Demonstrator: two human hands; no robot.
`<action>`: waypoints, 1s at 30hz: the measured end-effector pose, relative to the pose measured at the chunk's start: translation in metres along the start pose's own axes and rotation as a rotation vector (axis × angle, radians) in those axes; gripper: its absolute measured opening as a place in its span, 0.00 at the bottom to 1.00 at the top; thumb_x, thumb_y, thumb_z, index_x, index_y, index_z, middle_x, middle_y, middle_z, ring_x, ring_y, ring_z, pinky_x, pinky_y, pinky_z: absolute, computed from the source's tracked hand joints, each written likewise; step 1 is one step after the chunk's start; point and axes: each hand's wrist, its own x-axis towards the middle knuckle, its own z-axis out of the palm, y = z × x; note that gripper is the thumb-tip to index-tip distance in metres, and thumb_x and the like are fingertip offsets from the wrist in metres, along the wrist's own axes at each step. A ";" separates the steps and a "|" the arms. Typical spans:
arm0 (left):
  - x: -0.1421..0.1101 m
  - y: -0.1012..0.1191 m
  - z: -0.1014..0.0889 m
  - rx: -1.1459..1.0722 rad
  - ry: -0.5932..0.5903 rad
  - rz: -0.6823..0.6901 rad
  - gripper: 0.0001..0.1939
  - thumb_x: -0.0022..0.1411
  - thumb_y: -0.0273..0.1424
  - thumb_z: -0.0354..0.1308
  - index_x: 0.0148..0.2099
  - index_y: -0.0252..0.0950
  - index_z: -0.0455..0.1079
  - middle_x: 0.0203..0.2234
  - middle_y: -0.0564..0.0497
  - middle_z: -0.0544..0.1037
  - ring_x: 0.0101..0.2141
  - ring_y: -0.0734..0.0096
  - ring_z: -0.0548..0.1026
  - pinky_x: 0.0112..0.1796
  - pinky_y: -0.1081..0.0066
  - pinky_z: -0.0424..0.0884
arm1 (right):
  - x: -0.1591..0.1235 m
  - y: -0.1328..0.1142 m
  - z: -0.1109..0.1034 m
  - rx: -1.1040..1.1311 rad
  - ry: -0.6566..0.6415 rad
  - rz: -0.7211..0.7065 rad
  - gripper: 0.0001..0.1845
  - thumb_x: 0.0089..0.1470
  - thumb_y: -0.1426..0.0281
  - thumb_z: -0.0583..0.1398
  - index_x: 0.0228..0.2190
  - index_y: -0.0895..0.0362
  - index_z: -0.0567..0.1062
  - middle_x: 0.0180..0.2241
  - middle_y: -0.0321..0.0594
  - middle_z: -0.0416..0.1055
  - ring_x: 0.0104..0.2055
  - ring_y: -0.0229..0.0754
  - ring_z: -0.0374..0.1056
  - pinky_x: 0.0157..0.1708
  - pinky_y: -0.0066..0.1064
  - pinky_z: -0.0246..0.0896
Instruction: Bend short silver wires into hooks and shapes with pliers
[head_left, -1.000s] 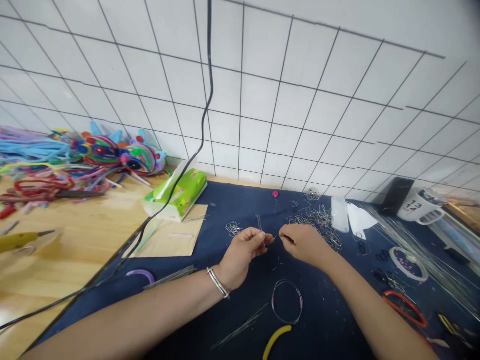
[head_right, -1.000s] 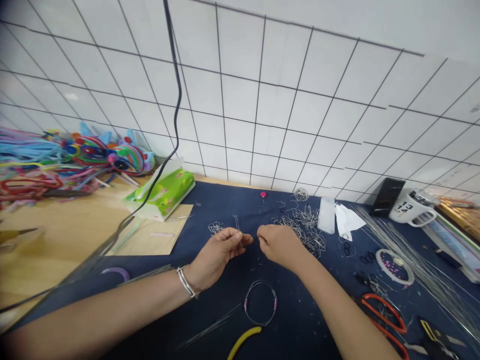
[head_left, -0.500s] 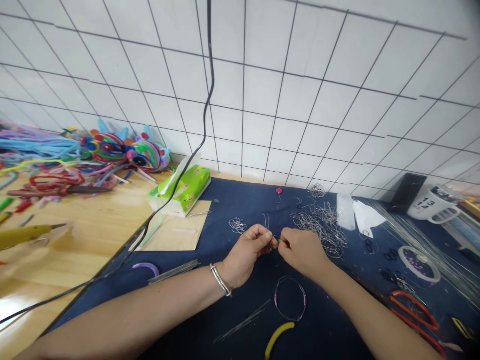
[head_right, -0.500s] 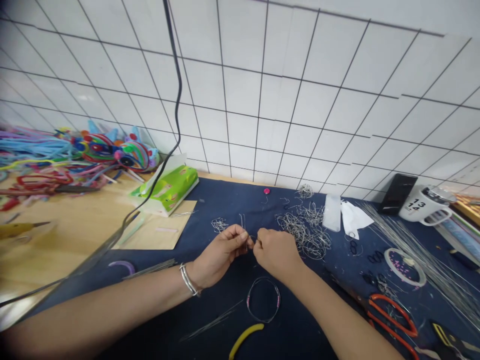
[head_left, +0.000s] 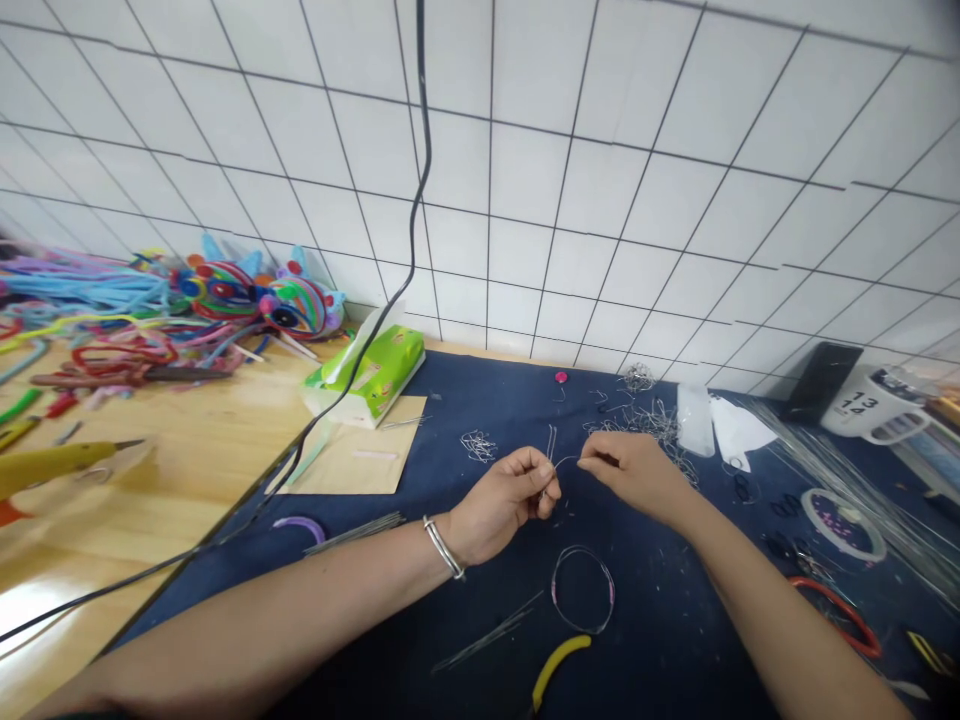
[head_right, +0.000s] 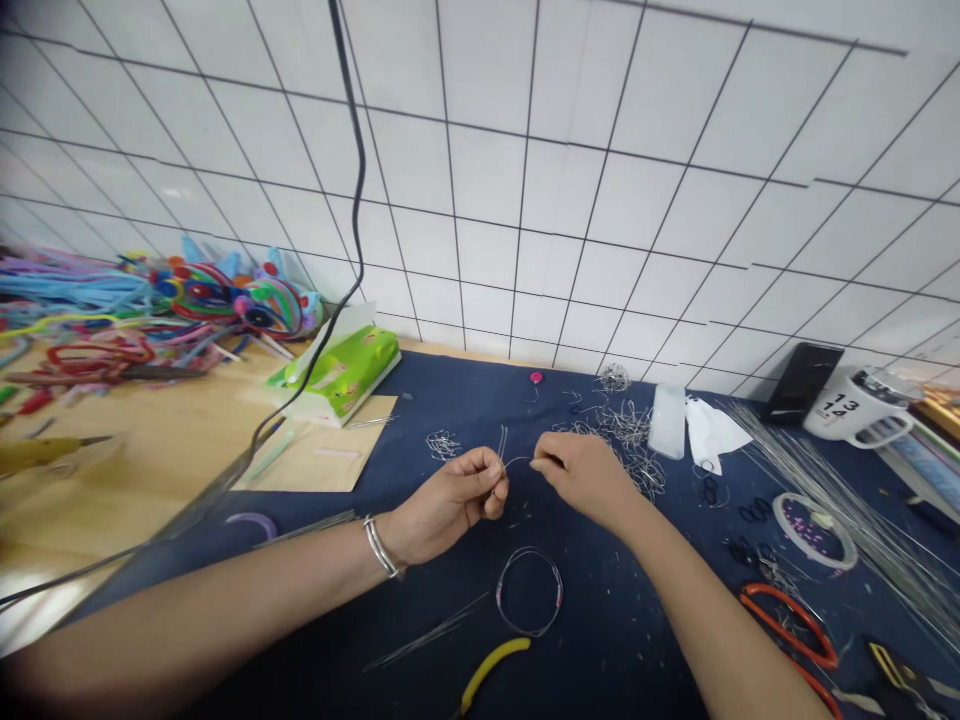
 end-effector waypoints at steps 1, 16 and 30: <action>0.000 0.000 0.000 -0.002 -0.011 -0.007 0.07 0.57 0.32 0.54 0.32 0.32 0.61 0.24 0.52 0.68 0.22 0.80 0.66 0.27 0.75 0.60 | 0.000 0.001 -0.001 -0.015 -0.002 -0.023 0.06 0.52 0.69 0.53 0.25 0.55 0.68 0.24 0.32 0.66 0.27 0.33 0.60 0.28 0.24 0.49; 0.001 0.001 -0.004 -0.040 -0.039 -0.088 0.08 0.59 0.33 0.51 0.35 0.32 0.62 0.27 0.49 0.69 0.25 0.76 0.69 0.27 0.74 0.62 | 0.000 0.003 0.017 -0.249 0.003 -0.089 0.07 0.53 0.70 0.52 0.25 0.56 0.66 0.24 0.35 0.64 0.28 0.34 0.60 0.29 0.24 0.49; -0.002 0.007 0.002 0.168 -0.071 -0.100 0.09 0.60 0.33 0.49 0.33 0.32 0.63 0.17 0.58 0.56 0.17 0.85 0.50 0.20 0.77 0.44 | -0.005 0.005 -0.002 -0.314 -0.086 -0.218 0.08 0.55 0.71 0.50 0.26 0.56 0.66 0.25 0.36 0.64 0.29 0.35 0.60 0.29 0.25 0.50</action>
